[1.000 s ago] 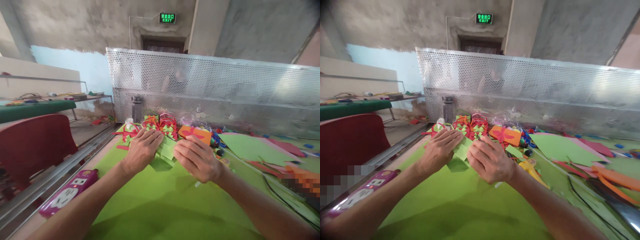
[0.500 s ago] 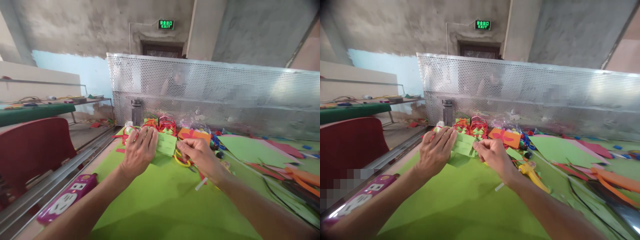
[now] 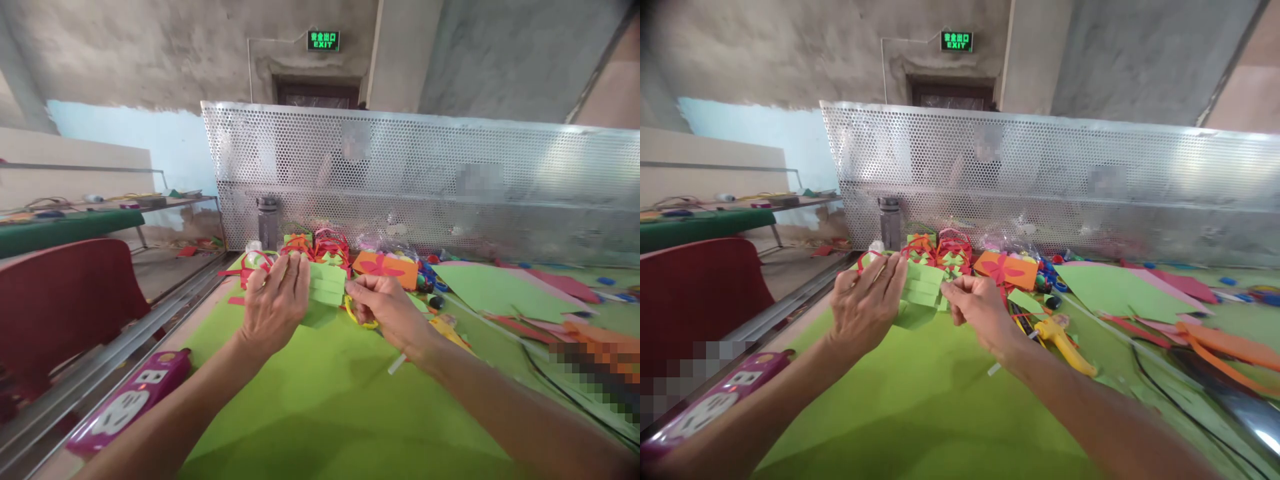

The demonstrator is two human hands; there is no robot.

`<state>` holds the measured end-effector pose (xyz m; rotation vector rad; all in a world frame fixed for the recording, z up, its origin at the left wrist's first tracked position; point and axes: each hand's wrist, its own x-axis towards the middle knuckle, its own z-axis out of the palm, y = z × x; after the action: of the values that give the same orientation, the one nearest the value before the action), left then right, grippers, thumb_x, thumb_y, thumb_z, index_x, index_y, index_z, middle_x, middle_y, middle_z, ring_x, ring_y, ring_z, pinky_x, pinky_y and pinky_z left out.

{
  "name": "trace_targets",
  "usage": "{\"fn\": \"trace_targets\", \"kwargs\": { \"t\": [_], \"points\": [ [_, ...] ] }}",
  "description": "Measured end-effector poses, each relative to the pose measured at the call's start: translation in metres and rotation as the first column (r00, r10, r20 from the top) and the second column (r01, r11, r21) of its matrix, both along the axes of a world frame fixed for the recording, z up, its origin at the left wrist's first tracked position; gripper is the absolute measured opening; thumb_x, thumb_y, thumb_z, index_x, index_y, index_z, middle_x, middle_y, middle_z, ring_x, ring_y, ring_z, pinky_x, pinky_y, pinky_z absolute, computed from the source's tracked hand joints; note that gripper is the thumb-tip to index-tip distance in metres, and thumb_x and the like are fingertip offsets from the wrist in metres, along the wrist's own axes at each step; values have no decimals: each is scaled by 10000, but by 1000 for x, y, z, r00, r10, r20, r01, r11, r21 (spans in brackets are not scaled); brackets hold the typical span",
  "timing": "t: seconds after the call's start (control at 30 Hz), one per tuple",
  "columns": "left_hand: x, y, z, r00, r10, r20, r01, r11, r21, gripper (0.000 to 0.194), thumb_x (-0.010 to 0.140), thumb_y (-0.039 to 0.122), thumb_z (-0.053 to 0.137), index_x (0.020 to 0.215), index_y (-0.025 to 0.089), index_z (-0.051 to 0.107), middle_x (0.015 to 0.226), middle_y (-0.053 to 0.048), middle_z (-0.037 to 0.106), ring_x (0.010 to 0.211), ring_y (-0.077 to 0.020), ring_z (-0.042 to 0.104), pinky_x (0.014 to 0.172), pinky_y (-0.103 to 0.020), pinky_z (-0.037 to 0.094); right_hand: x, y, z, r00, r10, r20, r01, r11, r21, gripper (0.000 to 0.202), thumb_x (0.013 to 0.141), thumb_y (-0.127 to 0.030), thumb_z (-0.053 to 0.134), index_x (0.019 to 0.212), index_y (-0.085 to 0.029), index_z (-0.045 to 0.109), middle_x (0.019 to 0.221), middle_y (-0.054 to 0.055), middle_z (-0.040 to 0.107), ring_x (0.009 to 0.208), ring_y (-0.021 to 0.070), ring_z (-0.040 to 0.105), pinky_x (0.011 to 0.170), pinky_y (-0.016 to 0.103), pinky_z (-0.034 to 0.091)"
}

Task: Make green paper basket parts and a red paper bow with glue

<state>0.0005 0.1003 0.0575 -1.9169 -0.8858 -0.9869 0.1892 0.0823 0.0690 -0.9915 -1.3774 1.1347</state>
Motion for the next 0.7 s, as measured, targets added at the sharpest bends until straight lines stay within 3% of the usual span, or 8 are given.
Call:
{"fn": "trace_targets", "kwargs": {
  "t": [0.17,0.33,0.5,0.7],
  "points": [
    [1,-1,0,990,118,-74,-114,992,50,405,864,65,411,1258,148,451,1170,-163,629,1023,-290,603,698,-384,352,-1,1,-2,1000,1,-27,-1,1000,4,277,703,-374,675,602,-166,524,418,-69,464,382,60,391,441,224,290],
    [4,-2,0,993,90,-71,-88,996,32,403,850,53,425,1242,138,464,1165,-167,630,983,-286,606,651,-376,345,-1,2,-3,999,-1,-43,2,1000,20,276,712,-364,662,587,-166,517,417,-68,462,381,59,392,433,223,283],
    [6,-4,1,963,212,-168,-189,972,142,366,844,54,414,1191,117,511,1121,-158,656,942,-275,606,622,-366,359,0,1,0,1000,-5,-31,6,1000,25,223,714,-345,653,630,-163,558,407,-70,468,368,60,383,422,221,278],
    [10,-5,-3,966,197,-166,-186,979,83,353,850,60,406,1182,76,525,1139,-187,639,952,-303,601,631,-391,382,-3,-1,0,1000,25,9,-25,1000,-6,303,703,-356,644,513,-169,499,381,-55,465,344,62,392,419,227,299]
  ]
}}
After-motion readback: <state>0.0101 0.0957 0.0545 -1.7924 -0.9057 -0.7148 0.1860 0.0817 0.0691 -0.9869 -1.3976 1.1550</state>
